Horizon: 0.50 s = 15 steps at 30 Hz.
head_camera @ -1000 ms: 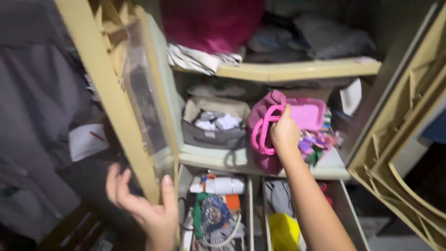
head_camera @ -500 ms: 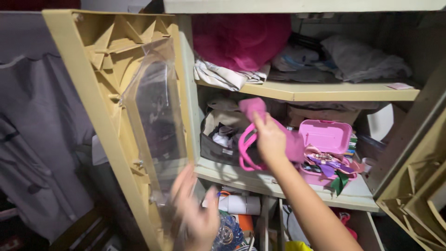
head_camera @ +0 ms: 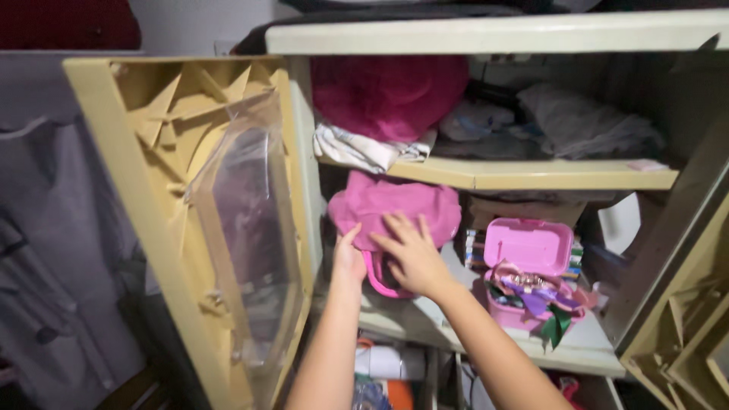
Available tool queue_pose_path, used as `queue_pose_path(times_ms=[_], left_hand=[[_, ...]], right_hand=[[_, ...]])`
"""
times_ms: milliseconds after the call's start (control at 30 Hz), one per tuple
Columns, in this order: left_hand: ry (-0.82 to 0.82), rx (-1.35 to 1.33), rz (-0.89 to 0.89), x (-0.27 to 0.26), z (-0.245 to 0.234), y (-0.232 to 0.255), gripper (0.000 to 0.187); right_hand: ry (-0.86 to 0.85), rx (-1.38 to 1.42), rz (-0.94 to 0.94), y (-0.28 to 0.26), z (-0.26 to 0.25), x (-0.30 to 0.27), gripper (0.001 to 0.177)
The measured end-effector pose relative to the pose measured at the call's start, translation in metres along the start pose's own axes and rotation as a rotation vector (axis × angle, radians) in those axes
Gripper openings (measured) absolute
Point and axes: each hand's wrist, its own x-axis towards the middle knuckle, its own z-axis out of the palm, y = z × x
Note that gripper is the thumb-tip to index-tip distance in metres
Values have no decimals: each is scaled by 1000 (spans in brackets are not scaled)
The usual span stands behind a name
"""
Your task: The person organizes items in a drawer and cabinet by sorting through cables, pouches, phone boxes, cloth items, and accessories by hand, and placing bags into the cabinet.
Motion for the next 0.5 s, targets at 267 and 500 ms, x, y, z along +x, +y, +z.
queue_pose_path(times_ms=[267,500], left_hand=[[180,-25,-67,116,-65,-36,52],[387,222,-14,226,-81,-32,45]], right_hand=[[411,551,618,96,64,-11,78],[410,1054,963,195,167,14,66]])
